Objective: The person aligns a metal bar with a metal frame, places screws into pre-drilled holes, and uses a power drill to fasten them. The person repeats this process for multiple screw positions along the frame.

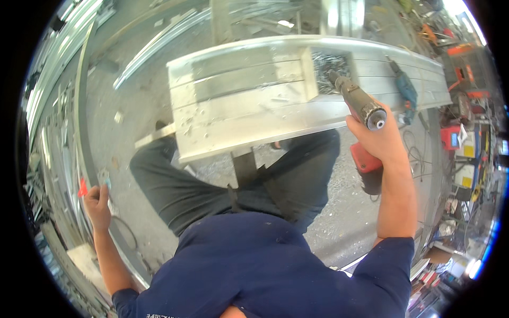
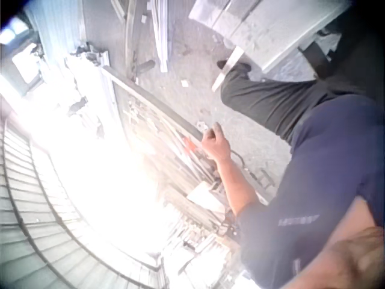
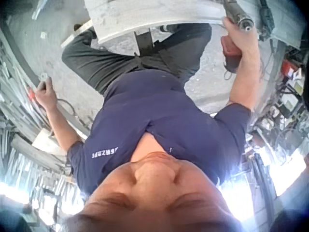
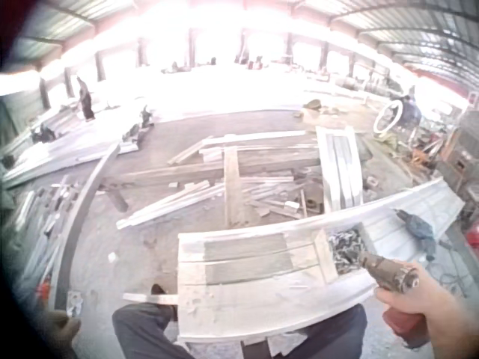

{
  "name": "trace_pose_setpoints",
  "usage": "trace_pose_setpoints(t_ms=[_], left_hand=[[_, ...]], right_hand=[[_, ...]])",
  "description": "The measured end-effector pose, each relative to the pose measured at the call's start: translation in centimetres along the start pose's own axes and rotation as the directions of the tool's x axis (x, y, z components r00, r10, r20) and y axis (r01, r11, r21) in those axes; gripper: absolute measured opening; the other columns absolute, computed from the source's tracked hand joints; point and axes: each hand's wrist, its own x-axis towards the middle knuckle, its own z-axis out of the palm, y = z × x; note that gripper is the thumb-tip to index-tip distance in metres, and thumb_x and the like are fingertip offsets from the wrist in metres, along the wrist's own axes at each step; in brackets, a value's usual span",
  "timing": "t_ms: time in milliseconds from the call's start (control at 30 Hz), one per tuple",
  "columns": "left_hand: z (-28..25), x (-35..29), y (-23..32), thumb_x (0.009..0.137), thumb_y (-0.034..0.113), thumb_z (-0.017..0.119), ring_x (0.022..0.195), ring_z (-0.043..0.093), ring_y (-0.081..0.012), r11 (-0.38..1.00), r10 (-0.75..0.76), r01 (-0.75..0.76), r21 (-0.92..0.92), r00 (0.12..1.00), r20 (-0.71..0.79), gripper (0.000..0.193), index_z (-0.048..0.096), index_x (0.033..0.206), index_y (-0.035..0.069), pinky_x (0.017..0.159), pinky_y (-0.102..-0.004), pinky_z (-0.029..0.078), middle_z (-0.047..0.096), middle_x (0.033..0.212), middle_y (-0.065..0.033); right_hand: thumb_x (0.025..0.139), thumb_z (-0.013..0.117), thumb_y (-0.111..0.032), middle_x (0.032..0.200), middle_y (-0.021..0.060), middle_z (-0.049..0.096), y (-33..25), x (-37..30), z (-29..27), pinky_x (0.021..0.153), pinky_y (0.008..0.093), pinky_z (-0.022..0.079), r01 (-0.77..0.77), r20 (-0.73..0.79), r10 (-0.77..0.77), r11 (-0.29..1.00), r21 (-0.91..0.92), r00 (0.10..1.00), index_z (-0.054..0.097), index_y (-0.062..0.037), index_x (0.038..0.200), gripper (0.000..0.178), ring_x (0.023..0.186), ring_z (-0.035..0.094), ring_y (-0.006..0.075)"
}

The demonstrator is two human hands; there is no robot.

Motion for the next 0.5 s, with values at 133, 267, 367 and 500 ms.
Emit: trace_pose_setpoints(t_ms=[133,267,367,500], left_hand=[[5.4,-0.9,0.2,0.097,0.013,0.07,0.059,0.028,-0.0056,0.999,0.027,-0.025,-0.047,0.999,0.032,0.048,0.036,0.063,0.004,0.05,-0.0309,0.021,0.032,0.059,0.0046],[9.6,-2.6,0.6,0.093,0.013,0.071,0.05,0.034,-0.0126,0.995,0.076,-0.079,0.055,0.996,0.049,0.044,0.044,0.062,0.0,0.048,-0.0346,0.03,0.038,0.052,-0.0094],[10.6,-2.2,0.4,0.093,0.013,0.071,0.048,0.034,-0.0163,0.993,0.094,-0.098,0.059,0.994,0.063,0.042,0.045,0.062,-0.001,0.048,-0.0358,0.031,0.041,0.052,-0.0121],[9.8,-2.0,-0.6,0.091,0.013,0.071,0.047,0.037,-0.0195,0.991,0.058,-0.065,0.119,0.996,0.063,0.041,0.047,0.062,-0.002,0.048,-0.037,0.033,0.043,0.052,-0.0143]], right_hand=[[0.083,0.07,-0.014,0.095,0.0082,0.07,2.3,1.3,-2.4,0.082,0.0348,0.051,-0.038,-0.282,0.017,0.997,-0.069,0.959,0.068,0.0011,0.115,0.036,0.088,0.064,0.0181],[0.081,0.065,-0.018,0.099,0.0213,0.071,6.3,4.8,-5.7,0.087,0.0418,0.052,-0.128,-0.397,0.034,0.969,-0.211,0.917,0.067,0.0015,0.113,0.038,0.097,0.069,0.0365],[0.082,0.063,-0.02,0.103,0.0252,0.072,12.5,9.5,-7.3,0.09,0.0469,0.052,-0.256,-0.398,0.109,0.906,-0.336,0.911,0.068,0.0009,0.109,0.035,0.104,0.068,0.0433],[0.084,0.061,-0.021,0.108,0.0274,0.071,15.9,14.2,-4.8,0.094,0.0499,0.052,-0.32,-0.398,0.144,0.848,-0.422,0.906,0.07,-0.0013,0.108,0.032,0.109,0.065,0.0461]])
